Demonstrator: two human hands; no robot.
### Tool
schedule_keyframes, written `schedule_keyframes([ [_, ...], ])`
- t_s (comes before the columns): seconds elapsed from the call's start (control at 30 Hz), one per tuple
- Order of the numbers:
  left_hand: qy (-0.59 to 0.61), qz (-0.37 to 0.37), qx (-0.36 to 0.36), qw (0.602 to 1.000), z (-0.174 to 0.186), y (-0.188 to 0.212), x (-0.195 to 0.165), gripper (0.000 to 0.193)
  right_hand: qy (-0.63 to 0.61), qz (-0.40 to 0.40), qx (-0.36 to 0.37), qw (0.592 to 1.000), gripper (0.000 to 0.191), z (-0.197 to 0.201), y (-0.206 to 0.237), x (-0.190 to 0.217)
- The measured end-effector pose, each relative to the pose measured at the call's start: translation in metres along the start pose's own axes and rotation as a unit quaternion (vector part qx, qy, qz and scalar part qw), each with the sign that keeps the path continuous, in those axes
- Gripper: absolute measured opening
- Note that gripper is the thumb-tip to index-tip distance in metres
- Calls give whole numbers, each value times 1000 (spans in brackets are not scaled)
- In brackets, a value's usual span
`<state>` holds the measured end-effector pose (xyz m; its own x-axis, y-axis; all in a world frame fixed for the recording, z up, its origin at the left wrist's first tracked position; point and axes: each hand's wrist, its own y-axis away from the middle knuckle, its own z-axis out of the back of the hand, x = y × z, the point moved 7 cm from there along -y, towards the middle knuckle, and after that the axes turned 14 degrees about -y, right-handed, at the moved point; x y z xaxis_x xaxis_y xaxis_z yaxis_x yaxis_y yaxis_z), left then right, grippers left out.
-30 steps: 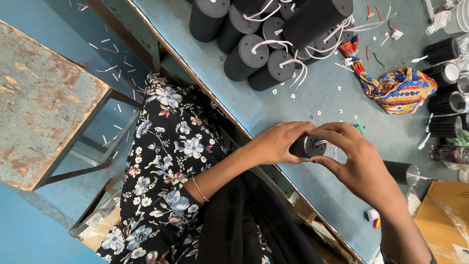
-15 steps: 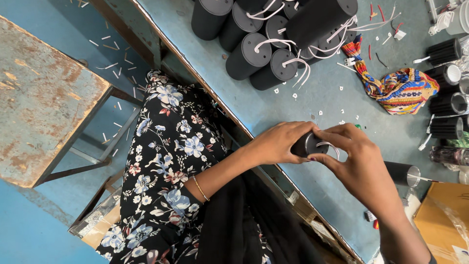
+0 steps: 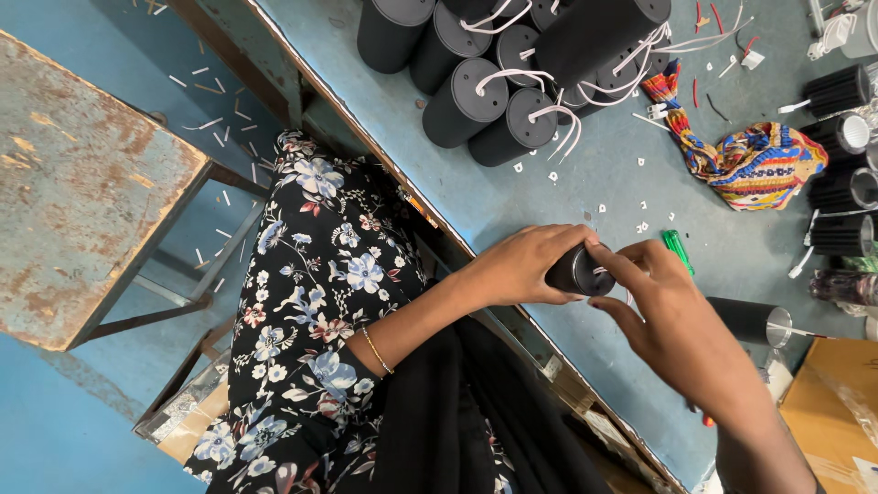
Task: The person assembles black cylindrical lamp fixtures at a factory workbench. They connect wires to a white terminal block, seat the wired socket assembly into a lamp housing, tighten it using a green-handled screwdriver, and place the finished unit onto a growing pile of completed lamp housings.
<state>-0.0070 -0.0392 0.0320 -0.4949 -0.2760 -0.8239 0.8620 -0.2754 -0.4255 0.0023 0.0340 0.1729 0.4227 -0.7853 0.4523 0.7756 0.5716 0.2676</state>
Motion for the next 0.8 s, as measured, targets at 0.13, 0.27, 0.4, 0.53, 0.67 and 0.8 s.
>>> schedule_keyframes([
  [0.13,-5,4,2,1000,1,1,-1,64,-4,4,10,1000,60,2,-3,-3],
  [0.27,-15,-6,-4,1000,1,0,-1,68,-40,42,-2,998,59,4,-4,2],
  [0.4,-11,3,-2,1000,-1,0,1,71,-56,17,-4,998,55,5,-8,0],
  [0.53,-7,8,7,1000,-2,0,2,69,-66,-41,-12,997,52,7,-8,-8],
  [0.67,-10,7,3,1000,0,-1,0,67,-54,32,-36,997,52,10,-7,1],
  [0.8,-13,8,2,1000,0,-1,-1,66,-19,12,-53,998,51,10,-8,-3],
])
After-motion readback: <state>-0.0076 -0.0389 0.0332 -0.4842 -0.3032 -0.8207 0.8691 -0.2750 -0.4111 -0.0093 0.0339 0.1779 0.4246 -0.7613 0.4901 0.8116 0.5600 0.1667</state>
